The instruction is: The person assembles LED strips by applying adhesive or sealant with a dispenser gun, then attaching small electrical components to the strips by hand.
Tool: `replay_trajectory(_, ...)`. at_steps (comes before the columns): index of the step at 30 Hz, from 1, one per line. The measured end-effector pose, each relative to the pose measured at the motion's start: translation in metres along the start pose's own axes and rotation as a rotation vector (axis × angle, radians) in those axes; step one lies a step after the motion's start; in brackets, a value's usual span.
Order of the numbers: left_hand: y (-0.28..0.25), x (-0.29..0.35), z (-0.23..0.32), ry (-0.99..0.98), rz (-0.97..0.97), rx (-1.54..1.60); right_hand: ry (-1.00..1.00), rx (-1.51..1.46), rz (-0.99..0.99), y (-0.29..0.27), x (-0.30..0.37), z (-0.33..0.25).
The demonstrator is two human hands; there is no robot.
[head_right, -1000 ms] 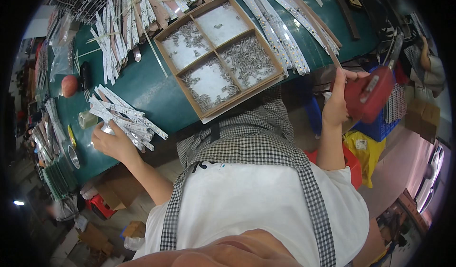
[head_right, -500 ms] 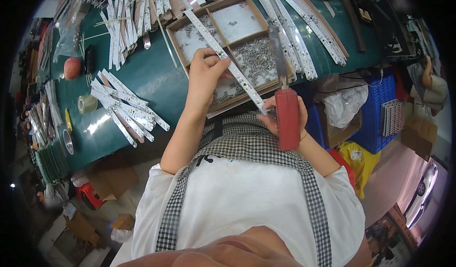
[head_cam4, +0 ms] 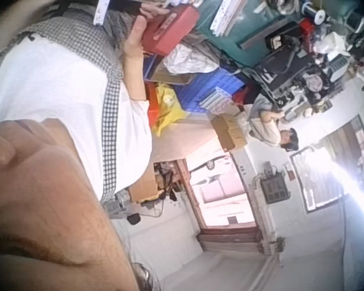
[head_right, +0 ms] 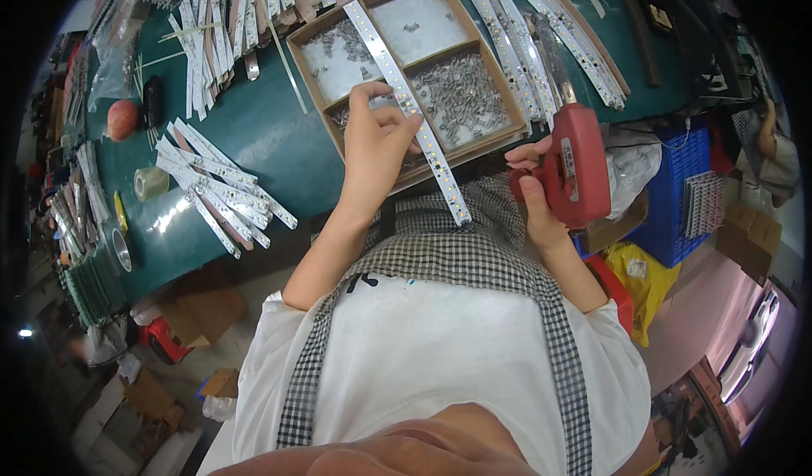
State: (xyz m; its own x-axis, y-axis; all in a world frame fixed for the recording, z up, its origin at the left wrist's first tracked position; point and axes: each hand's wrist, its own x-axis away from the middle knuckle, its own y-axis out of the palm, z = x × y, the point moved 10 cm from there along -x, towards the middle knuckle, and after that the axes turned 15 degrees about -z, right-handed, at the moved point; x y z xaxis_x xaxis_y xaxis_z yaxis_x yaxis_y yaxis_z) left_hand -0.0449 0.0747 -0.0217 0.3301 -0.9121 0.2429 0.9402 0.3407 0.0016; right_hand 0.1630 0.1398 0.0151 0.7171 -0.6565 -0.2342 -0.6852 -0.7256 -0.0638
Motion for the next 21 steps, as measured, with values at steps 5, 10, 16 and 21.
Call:
replay_trajectory(5, -0.013, 0.003, 0.015, -0.027, -0.033, -0.213, -0.031, -0.017, 0.016, -0.003, -0.004, -0.001)
replay_trajectory(10, -0.014, 0.017, 0.054, 0.267, -0.117, -0.886, -0.051, 0.002, 0.049, -0.012, -0.002, 0.0)
replay_trajectory(16, 0.016, 0.023, 0.033, 0.134, -0.298, -1.117, -0.046, -0.006, 0.043, -0.011, -0.003, -0.001)
replay_trajectory(21, 0.021, 0.021, 0.035, 0.187, -0.358, -1.052, -0.052, -0.017, 0.054, -0.01, -0.003, -0.004)
